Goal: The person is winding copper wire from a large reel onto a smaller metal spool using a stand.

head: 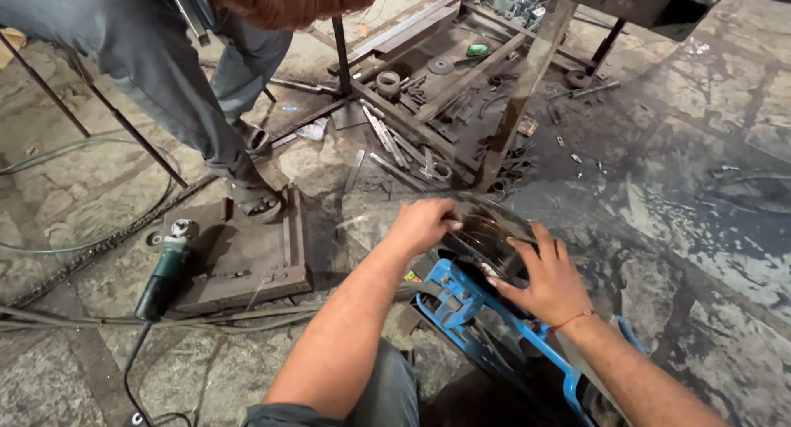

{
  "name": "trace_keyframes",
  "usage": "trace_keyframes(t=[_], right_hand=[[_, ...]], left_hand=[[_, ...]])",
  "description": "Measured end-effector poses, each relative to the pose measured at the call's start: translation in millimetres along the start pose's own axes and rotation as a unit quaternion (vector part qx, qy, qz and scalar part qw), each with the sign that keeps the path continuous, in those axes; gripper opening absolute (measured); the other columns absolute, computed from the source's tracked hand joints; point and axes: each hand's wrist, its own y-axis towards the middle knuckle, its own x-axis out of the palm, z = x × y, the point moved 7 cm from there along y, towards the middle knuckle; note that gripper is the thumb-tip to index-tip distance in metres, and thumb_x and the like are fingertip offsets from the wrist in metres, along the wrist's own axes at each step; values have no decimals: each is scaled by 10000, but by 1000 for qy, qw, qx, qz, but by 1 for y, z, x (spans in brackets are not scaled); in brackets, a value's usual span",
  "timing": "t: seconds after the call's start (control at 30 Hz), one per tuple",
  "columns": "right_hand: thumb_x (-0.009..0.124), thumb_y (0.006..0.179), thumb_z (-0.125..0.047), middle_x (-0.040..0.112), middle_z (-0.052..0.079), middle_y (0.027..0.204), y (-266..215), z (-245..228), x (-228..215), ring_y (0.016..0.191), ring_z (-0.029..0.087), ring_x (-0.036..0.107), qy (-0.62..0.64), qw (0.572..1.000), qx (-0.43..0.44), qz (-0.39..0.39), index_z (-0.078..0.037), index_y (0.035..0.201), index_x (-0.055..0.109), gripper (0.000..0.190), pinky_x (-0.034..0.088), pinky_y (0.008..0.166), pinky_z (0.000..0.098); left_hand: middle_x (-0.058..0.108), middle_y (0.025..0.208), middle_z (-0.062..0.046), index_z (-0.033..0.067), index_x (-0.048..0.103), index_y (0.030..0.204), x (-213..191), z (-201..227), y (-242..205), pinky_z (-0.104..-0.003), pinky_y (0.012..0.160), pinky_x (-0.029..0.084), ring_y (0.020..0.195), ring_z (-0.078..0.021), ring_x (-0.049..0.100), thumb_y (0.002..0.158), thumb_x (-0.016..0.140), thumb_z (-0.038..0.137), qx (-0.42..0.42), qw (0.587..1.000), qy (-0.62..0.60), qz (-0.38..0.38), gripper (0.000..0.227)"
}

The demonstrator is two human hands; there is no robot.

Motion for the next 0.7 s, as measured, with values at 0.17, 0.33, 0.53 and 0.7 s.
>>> trace_keyframes(t=[0.17,0.33,0.53,0.7], right_hand=[[778,715,-579,394,245,1498,1,4,5,1198,486,497,-6,1000,14,-28,-106,1319,580,792,458,995,552],[765,712,-590,393,234,1500,-1,6,7,1206,483,500,-5,1000,10,-23,-118,1313,592,784,459,999,548],[769,689,-570,426,252,1482,-4,3,5,1169,485,527,-5,1000,-10,10,-122,1234,643,716,475,978,547],[777,680,-545,438,257,1479,-1,-1,6,1176,492,536,-12,999,-21,24,-126,1095,681,597,489,978,537]], left_hand=[[771,995,-62,162,740,991,-1,2,-1,-449,787,541,975,-300,721,850,736,312,1,1000,-26,-1,206],[772,981,-75,159,741,998,6,-4,2,-445,788,554,953,-302,730,847,747,358,6,999,-45,-4,249],[762,949,-116,156,750,1003,10,-3,1,-452,770,557,901,-340,725,865,722,494,15,999,-49,-14,366],[752,925,-140,146,755,995,16,1,-1,-455,767,556,872,-363,717,892,684,558,25,998,-40,-45,430]])
